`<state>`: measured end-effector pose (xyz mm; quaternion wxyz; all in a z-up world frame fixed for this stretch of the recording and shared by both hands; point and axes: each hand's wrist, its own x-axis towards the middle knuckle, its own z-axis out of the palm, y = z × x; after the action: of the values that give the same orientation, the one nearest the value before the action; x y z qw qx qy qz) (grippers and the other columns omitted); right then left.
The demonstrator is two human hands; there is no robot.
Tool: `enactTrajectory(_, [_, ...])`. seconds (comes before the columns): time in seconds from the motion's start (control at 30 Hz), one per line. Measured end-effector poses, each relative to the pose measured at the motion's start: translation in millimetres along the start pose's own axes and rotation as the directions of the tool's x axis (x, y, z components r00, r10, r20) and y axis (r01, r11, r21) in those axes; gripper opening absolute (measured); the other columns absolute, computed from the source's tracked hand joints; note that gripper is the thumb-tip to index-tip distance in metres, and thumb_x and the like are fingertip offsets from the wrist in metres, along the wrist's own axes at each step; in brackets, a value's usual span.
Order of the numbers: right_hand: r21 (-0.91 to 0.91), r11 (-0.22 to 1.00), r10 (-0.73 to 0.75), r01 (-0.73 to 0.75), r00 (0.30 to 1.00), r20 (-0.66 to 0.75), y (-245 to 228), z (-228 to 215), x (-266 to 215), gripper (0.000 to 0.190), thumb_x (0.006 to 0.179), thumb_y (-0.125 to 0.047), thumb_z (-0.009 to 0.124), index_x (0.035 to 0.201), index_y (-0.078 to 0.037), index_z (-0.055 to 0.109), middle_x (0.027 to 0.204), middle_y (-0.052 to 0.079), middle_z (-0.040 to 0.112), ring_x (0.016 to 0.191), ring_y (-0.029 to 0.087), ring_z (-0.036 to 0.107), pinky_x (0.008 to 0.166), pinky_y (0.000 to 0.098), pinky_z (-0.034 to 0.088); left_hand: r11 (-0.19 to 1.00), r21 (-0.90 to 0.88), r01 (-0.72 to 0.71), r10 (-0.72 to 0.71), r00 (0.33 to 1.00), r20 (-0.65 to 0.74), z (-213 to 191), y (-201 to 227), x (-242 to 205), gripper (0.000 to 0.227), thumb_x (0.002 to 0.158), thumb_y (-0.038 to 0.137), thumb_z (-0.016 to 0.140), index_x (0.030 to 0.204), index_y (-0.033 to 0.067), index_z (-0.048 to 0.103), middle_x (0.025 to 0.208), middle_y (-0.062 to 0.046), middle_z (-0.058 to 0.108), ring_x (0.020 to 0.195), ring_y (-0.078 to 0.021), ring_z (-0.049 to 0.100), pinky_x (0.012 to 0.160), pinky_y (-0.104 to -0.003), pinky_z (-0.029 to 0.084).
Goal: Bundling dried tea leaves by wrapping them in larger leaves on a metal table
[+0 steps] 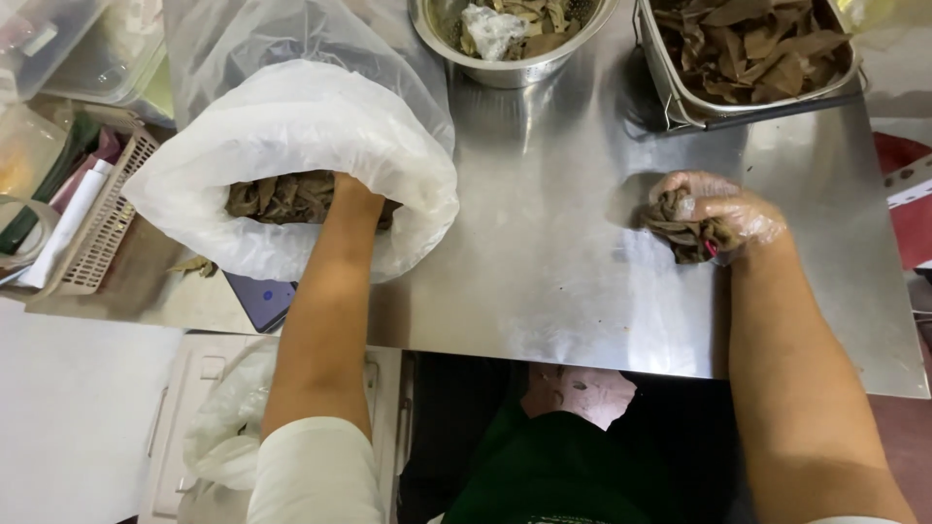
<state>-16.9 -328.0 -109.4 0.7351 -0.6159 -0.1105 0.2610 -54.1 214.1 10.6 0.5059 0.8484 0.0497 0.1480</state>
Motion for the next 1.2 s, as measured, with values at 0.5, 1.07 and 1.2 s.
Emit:
enactTrajectory(0.5, [0.055,0.998,-0.005,0.008,0.999,-0.052,-1.6,9.7,3.3,0.047,0.077,-0.010,0.071,0.123,-0.004,0.063,0.107,0.011,0.072,0.088,0.022,0.070,0.076,0.0330,0.056,0.968,-0.209,0.142,-0.156,0.986,-0.053,-23.9,37.4,-22.5,0.014,0.095,0.025,0.068,0.103,0.0136,0.068,0.094,-0.005,0.073,0.078,-0.0141,0.068,0.062,-0.028,0.053])
enactTrajectory(1.07, [-0.046,0.998,0.037,-0.041,0.995,-0.091,-15.4,21.7,2.4,0.042,0.077,-0.004,0.067,0.118,-0.002,0.064,0.119,0.011,0.069,0.101,0.022,0.066,0.089,0.0323,0.050,0.983,-0.030,-0.184,0.159,0.747,0.646,-71.7,53.3,-125.3,0.030,0.085,0.003,0.051,0.094,0.0140,0.077,0.095,-0.003,0.083,0.079,-0.0174,0.080,0.071,-0.032,0.066])
enactTrajectory(1.2, [-0.081,0.996,0.021,-0.027,0.997,-0.069,-9.0,17.2,8.5,0.047,0.076,-0.010,0.069,0.122,-0.005,0.064,0.108,0.007,0.070,0.094,0.020,0.066,0.083,0.0316,0.050,0.598,-0.770,0.220,0.681,0.367,0.634,3.7,34.4,-107.3,0.050,0.114,0.025,0.057,0.157,0.0089,0.038,0.157,-0.016,0.047,0.151,-0.0386,0.045,0.128,-0.054,0.042])
